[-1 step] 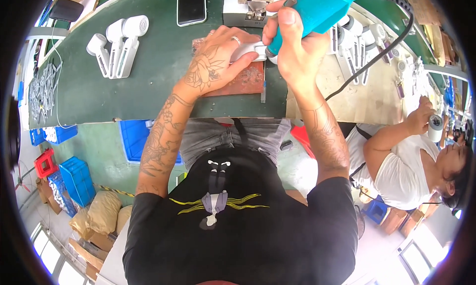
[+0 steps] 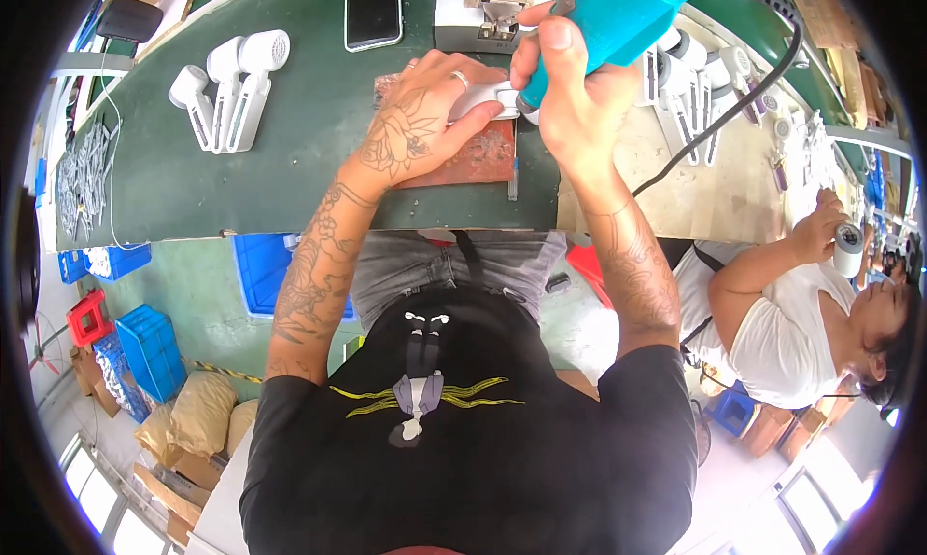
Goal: The person assembles handheld fans by securing plastic casings with screws using an electric screwdriver.
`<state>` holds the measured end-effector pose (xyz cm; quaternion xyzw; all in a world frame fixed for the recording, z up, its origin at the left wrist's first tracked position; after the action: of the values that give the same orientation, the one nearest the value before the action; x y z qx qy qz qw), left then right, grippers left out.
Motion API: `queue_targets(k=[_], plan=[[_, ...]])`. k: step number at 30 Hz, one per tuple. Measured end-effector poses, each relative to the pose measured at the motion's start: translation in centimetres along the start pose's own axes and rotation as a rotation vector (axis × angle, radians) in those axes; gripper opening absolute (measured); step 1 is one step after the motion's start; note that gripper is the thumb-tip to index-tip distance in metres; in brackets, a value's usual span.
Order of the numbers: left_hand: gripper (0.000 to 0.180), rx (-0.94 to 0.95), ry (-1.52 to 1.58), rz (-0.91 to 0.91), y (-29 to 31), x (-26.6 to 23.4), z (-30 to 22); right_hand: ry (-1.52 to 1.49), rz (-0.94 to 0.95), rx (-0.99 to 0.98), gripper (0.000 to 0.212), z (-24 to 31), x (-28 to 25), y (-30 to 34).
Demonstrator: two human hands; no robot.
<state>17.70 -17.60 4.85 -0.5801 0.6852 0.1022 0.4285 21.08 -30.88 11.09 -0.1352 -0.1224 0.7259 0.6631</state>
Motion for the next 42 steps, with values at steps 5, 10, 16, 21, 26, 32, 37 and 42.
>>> queue_targets(k=[5, 10, 16, 21, 26, 32, 37, 42], plan=[[0.037, 0.008, -0.022, 0.042, -0.2, 0.4, -0.1, -0.024, 0.036, -0.074, 0.051, -0.4, 0.1, 0.5], [0.037, 0.039, -0.007, -0.031, -0.1, -0.2, -0.4, 0.002, 0.040, -0.089, 0.048, -0.4, 0.3, 0.4], [0.033, 0.112, -0.106, -0.082, 1.3, -1.3, -1.3, -0.094, -0.029, 0.037, 0.048, -1.5, 0.4, 1.4], [0.037, 0.150, -0.151, -0.231, 5.5, -3.7, -3.2, -0.468, -0.091, 0.042, 0.071, 1.9, -3.7, 4.9], [0.029, -0.312, -0.387, -0.473, 11.5, -13.1, 6.3, -0.417, -0.153, 0.051, 0.072, 3.1, -5.0, 9.4], [0.032, -0.235, -0.436, -0.564, 5.6, -12.9, 1.5, -0.243, -0.204, 0.099, 0.076, 2.8, -7.8, 11.8], [0.055, -0.048, 0.289, -0.226, -6.9, 3.5, -6.5, -0.241, -0.179, 0.056, 0.076, 4.1, -8.1, 11.9], [0.067, -0.142, 0.024, -0.289, -11.8, 11.8, -3.3, -0.216, -0.193, 0.071, 0.078, 4.0, -9.1, 13.9]])
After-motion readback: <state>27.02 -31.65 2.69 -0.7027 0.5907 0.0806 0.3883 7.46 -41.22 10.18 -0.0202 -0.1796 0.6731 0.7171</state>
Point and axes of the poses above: each hand's wrist, its own y-axis away from the middle knuckle, its own x-axis out of the palm, z = x × y, the point moved 10 cm from there along -y, towards the middle knuckle
